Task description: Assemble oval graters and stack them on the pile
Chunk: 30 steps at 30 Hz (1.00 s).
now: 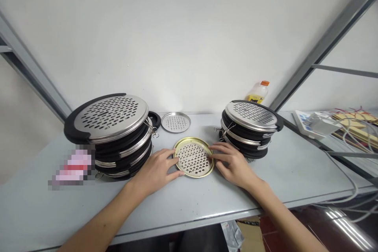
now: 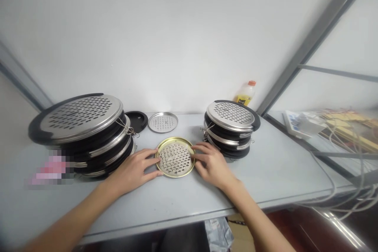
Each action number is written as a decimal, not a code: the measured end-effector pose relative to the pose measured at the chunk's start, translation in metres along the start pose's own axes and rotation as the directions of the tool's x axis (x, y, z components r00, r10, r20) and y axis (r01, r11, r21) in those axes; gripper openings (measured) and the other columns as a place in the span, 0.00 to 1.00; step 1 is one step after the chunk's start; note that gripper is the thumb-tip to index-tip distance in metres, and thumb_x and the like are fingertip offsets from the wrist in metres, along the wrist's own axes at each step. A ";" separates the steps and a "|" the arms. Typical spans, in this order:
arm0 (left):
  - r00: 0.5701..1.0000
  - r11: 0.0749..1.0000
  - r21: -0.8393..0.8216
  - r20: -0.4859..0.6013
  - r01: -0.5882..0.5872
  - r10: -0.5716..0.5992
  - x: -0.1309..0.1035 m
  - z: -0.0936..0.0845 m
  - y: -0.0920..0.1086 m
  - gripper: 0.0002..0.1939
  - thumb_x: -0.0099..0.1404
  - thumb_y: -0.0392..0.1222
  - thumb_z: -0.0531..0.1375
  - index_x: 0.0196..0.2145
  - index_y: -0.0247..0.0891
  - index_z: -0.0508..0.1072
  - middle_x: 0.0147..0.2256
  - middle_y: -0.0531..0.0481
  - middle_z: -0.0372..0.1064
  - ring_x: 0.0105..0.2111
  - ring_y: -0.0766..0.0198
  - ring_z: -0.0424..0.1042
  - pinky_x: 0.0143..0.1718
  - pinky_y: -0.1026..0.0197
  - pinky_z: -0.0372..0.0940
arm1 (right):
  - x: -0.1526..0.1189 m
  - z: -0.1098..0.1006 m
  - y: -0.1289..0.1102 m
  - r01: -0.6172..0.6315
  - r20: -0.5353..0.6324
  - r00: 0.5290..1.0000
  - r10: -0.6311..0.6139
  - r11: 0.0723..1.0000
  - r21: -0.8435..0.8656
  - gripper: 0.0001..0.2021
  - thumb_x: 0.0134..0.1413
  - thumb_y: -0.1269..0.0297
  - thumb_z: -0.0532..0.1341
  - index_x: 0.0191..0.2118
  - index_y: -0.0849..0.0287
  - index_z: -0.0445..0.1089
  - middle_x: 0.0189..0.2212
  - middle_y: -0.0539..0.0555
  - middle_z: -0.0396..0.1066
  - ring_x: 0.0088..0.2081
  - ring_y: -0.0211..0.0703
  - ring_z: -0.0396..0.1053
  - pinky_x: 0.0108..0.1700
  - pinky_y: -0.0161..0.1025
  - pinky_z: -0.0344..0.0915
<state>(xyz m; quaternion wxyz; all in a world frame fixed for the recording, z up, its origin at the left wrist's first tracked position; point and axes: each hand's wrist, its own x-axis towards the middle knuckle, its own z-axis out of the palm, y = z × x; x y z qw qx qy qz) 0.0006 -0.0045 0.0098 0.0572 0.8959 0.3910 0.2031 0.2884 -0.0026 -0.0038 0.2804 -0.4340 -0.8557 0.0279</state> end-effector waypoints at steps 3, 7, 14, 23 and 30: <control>1.000 1.000 -0.005 -0.004 -0.001 0.001 -0.001 0.001 -0.001 0.16 0.62 0.50 0.62 0.45 0.40 0.76 0.50 0.42 0.69 0.49 0.51 0.69 0.50 0.48 0.65 | -0.004 0.000 -0.003 0.015 0.058 0.998 -0.012 0.999 -0.045 0.18 0.51 0.73 0.55 0.46 0.54 0.75 0.49 0.55 0.72 0.54 0.55 0.64 0.53 0.56 0.65; 1.000 1.000 0.004 0.007 -0.003 0.003 -0.001 0.001 -0.002 0.16 0.63 0.50 0.61 0.46 0.40 0.76 0.50 0.42 0.69 0.48 0.52 0.69 0.49 0.48 0.65 | -0.005 0.002 -0.004 0.033 0.089 0.996 -0.028 0.998 -0.051 0.18 0.53 0.74 0.54 0.47 0.56 0.74 0.51 0.55 0.71 0.54 0.55 0.63 0.54 0.56 0.64; 1.000 1.000 0.012 0.004 -0.004 0.004 0.000 0.001 -0.001 0.15 0.63 0.50 0.61 0.44 0.41 0.76 0.50 0.43 0.69 0.48 0.52 0.69 0.49 0.49 0.65 | -0.002 -0.001 -0.007 0.061 0.117 0.991 -0.059 0.998 -0.010 0.18 0.51 0.76 0.54 0.45 0.57 0.75 0.51 0.56 0.71 0.55 0.55 0.62 0.53 0.56 0.65; 1.000 1.000 0.008 0.008 0.005 -0.005 0.001 0.000 0.000 0.16 0.63 0.50 0.62 0.45 0.40 0.76 0.50 0.42 0.69 0.48 0.52 0.69 0.49 0.49 0.66 | -0.001 -0.002 -0.006 0.051 0.115 0.992 -0.053 0.998 0.023 0.18 0.48 0.77 0.55 0.42 0.56 0.76 0.49 0.56 0.72 0.55 0.56 0.62 0.54 0.56 0.64; 1.000 1.000 0.028 0.017 0.001 -0.001 0.001 0.000 0.000 0.17 0.63 0.50 0.61 0.45 0.37 0.76 0.51 0.41 0.69 0.49 0.51 0.69 0.50 0.49 0.65 | 0.007 -0.003 -0.005 -0.001 0.011 1.000 0.000 0.996 0.087 0.14 0.55 0.70 0.57 0.46 0.55 0.73 0.46 0.57 0.72 0.52 0.51 0.66 0.52 0.52 0.65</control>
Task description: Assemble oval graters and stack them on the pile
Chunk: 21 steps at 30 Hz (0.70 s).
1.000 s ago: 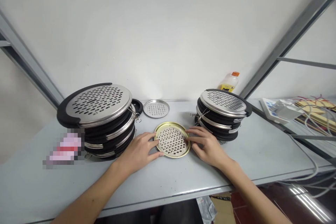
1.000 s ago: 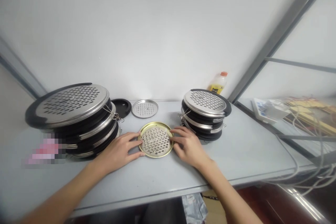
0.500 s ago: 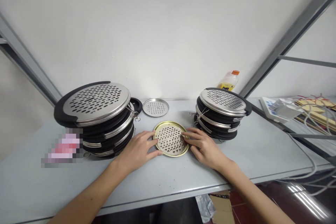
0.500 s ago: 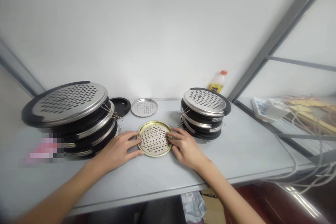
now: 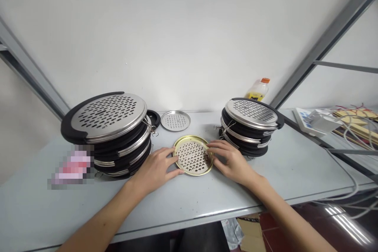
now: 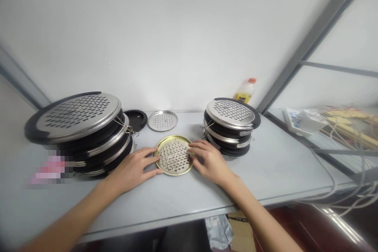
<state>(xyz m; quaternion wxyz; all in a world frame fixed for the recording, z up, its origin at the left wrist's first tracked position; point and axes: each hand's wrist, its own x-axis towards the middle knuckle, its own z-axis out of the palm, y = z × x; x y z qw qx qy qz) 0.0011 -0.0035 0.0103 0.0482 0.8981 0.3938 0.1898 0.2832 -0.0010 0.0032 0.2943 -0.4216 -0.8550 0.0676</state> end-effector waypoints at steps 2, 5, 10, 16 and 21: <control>1.000 1.000 0.000 -0.002 -0.002 0.002 -0.001 0.000 0.000 0.16 0.63 0.49 0.61 0.45 0.38 0.76 0.51 0.41 0.69 0.49 0.52 0.69 0.50 0.49 0.65 | 0.005 -0.004 -0.005 0.022 0.051 0.998 -0.024 0.999 0.039 0.12 0.57 0.68 0.57 0.45 0.54 0.73 0.46 0.57 0.72 0.50 0.49 0.67 0.51 0.49 0.66; 1.000 1.000 -0.002 -0.009 -0.002 0.002 -0.002 0.000 0.000 0.16 0.63 0.49 0.61 0.45 0.38 0.75 0.50 0.42 0.69 0.49 0.52 0.69 0.50 0.49 0.66 | 0.012 -0.009 -0.012 0.044 0.160 0.986 -0.056 0.996 0.076 0.08 0.57 0.65 0.59 0.40 0.53 0.74 0.45 0.57 0.71 0.49 0.48 0.67 0.50 0.46 0.66; 1.000 1.000 -0.009 -0.014 0.001 -0.001 -0.002 0.000 0.000 0.15 0.63 0.49 0.62 0.44 0.39 0.76 0.50 0.42 0.69 0.49 0.52 0.69 0.50 0.50 0.66 | 0.022 -0.012 -0.017 0.076 0.264 0.960 -0.095 0.994 0.079 0.05 0.56 0.66 0.61 0.34 0.56 0.75 0.42 0.57 0.71 0.46 0.46 0.68 0.48 0.44 0.66; 1.000 1.000 0.005 -0.013 0.001 -0.001 -0.001 0.000 0.000 0.17 0.63 0.49 0.62 0.46 0.37 0.74 0.51 0.42 0.69 0.49 0.52 0.69 0.50 0.49 0.66 | 0.030 -0.014 -0.016 0.140 0.363 0.915 -0.177 0.982 0.126 0.07 0.59 0.69 0.58 0.34 0.58 0.74 0.38 0.56 0.72 0.42 0.43 0.69 0.46 0.40 0.64; 1.000 1.000 0.009 -0.022 0.000 0.000 -0.001 0.002 -0.001 0.18 0.63 0.49 0.62 0.47 0.36 0.73 0.51 0.41 0.69 0.50 0.52 0.69 0.51 0.50 0.65 | 0.032 -0.018 -0.016 0.104 0.349 0.922 -0.170 0.974 0.200 0.06 0.60 0.69 0.56 0.37 0.59 0.72 0.40 0.56 0.71 0.42 0.42 0.68 0.45 0.39 0.65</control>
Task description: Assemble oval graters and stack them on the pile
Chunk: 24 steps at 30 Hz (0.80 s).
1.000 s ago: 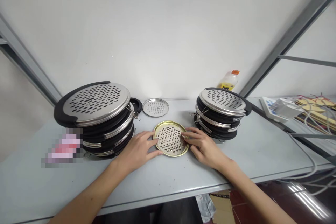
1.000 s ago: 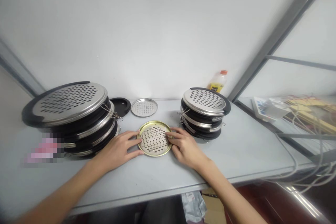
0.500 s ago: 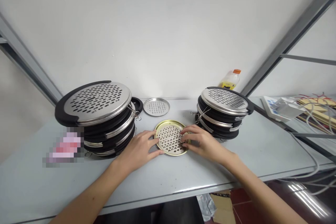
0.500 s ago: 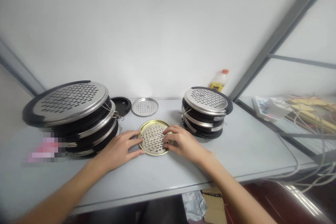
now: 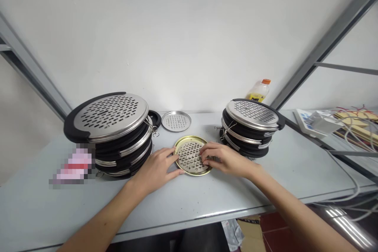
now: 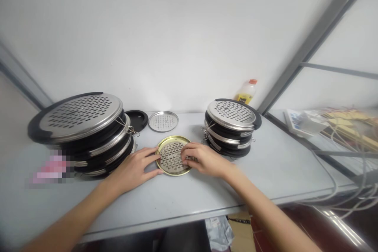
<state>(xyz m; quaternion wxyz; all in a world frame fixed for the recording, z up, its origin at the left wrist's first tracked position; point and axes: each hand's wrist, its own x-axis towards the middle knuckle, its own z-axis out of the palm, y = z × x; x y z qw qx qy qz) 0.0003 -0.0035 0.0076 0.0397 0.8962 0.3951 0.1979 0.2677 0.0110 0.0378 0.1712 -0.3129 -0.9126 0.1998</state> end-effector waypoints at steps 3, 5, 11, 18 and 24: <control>1.000 1.000 -0.008 -0.008 -0.003 0.003 0.000 0.000 0.000 0.18 0.62 0.49 0.62 0.47 0.37 0.73 0.51 0.41 0.69 0.50 0.52 0.69 0.51 0.50 0.66 | -0.002 0.001 -0.001 -0.021 -0.011 1.000 0.022 1.000 0.014 0.06 0.60 0.69 0.56 0.37 0.58 0.71 0.40 0.56 0.70 0.43 0.42 0.68 0.45 0.40 0.65; 1.000 1.000 -0.012 -0.012 -0.006 0.006 0.000 0.000 0.000 0.17 0.63 0.49 0.62 0.46 0.37 0.74 0.51 0.41 0.69 0.50 0.51 0.69 0.51 0.49 0.66 | -0.004 0.004 -0.002 -0.035 -0.020 0.999 0.035 0.999 0.013 0.06 0.60 0.69 0.56 0.37 0.58 0.71 0.42 0.56 0.70 0.43 0.42 0.68 0.46 0.40 0.65; 1.000 1.000 -0.009 -0.002 0.000 0.000 0.000 -0.001 0.001 0.18 0.63 0.49 0.62 0.46 0.36 0.74 0.52 0.39 0.68 0.50 0.50 0.69 0.51 0.49 0.66 | -0.010 0.018 -0.001 -0.095 -0.092 0.991 0.094 0.995 -0.008 0.07 0.60 0.69 0.56 0.37 0.56 0.72 0.47 0.56 0.66 0.45 0.42 0.69 0.48 0.40 0.65; 1.000 1.000 -0.023 0.009 0.007 -0.007 0.001 -0.002 0.000 0.17 0.63 0.49 0.62 0.46 0.36 0.75 0.52 0.39 0.68 0.50 0.50 0.69 0.50 0.49 0.66 | -0.018 0.030 0.004 -0.102 -0.197 0.975 0.104 0.995 0.021 0.07 0.59 0.68 0.57 0.35 0.56 0.74 0.52 0.58 0.63 0.50 0.44 0.68 0.52 0.42 0.65; 1.000 1.000 -0.024 0.022 -0.013 0.014 0.002 -0.005 0.001 0.16 0.63 0.49 0.61 0.44 0.38 0.76 0.50 0.41 0.69 0.48 0.51 0.70 0.48 0.49 0.66 | -0.015 0.031 0.007 -0.147 -0.244 0.955 0.167 0.984 0.100 0.10 0.54 0.65 0.61 0.44 0.54 0.70 0.59 0.58 0.55 0.56 0.48 0.63 0.52 0.43 0.68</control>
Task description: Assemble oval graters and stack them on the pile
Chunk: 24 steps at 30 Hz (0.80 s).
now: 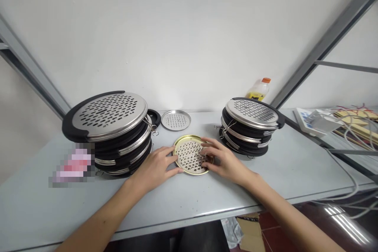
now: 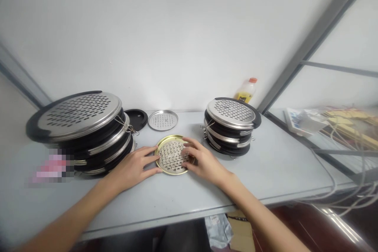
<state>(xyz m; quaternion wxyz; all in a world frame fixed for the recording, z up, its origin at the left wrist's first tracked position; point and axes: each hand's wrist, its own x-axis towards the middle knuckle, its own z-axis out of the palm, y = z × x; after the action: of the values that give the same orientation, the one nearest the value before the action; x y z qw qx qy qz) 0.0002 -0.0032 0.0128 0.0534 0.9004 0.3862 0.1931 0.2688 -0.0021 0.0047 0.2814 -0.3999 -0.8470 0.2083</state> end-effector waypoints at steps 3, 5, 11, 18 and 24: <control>1.000 1.000 -0.003 0.004 0.001 -0.001 0.000 -0.001 0.000 0.15 0.63 0.49 0.61 0.44 0.38 0.76 0.49 0.42 0.70 0.47 0.51 0.70 0.48 0.49 0.67 | 0.001 0.002 0.003 -0.088 -0.058 0.994 0.091 0.995 0.046 0.26 0.51 0.63 0.64 0.56 0.53 0.61 0.63 0.59 0.48 0.57 0.49 0.63 0.48 0.42 0.72; 1.000 1.000 -0.002 0.004 0.004 -0.004 0.000 0.000 0.000 0.16 0.63 0.49 0.61 0.44 0.38 0.76 0.50 0.42 0.70 0.47 0.51 0.70 0.48 0.49 0.66 | 0.000 0.004 0.006 -0.111 -0.104 0.989 0.108 0.994 -0.021 0.29 0.49 0.60 0.66 0.57 0.54 0.60 0.63 0.60 0.50 0.58 0.51 0.61 0.53 0.47 0.68; 1.000 1.000 0.006 -0.002 0.023 -0.023 -0.001 0.002 -0.001 0.16 0.63 0.49 0.62 0.44 0.38 0.76 0.51 0.41 0.69 0.48 0.51 0.69 0.49 0.49 0.66 | -0.004 0.007 0.009 -0.198 -0.269 0.952 0.147 0.964 -0.175 0.37 0.43 0.54 0.69 0.58 0.56 0.56 0.56 0.60 0.62 0.57 0.54 0.61 0.58 0.52 0.60; 0.999 1.000 -0.002 -0.015 0.029 -0.029 -0.002 0.003 -0.001 0.15 0.63 0.47 0.62 0.45 0.37 0.76 0.51 0.41 0.69 0.49 0.51 0.70 0.50 0.48 0.66 | -0.005 0.007 0.005 -0.270 -0.228 0.943 0.241 0.957 -0.104 0.34 0.45 0.54 0.68 0.57 0.57 0.57 0.38 0.53 0.74 0.47 0.50 0.69 0.52 0.49 0.63; 1.000 1.000 0.010 -0.021 0.023 -0.023 -0.002 0.003 -0.001 0.14 0.63 0.47 0.62 0.43 0.37 0.76 0.50 0.41 0.69 0.48 0.51 0.70 0.49 0.49 0.67 | -0.002 0.003 0.000 -0.258 -0.184 0.956 0.229 0.954 -0.154 0.28 0.46 0.57 0.67 0.53 0.57 0.63 0.33 0.53 0.75 0.45 0.51 0.69 0.49 0.49 0.64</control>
<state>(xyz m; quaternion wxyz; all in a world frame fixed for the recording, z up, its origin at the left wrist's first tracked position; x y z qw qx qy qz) -0.0001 -0.0036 0.0092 0.0471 0.8941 0.3982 0.1997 0.2680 -0.0041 0.0015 0.2860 -0.5405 -0.7801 0.1322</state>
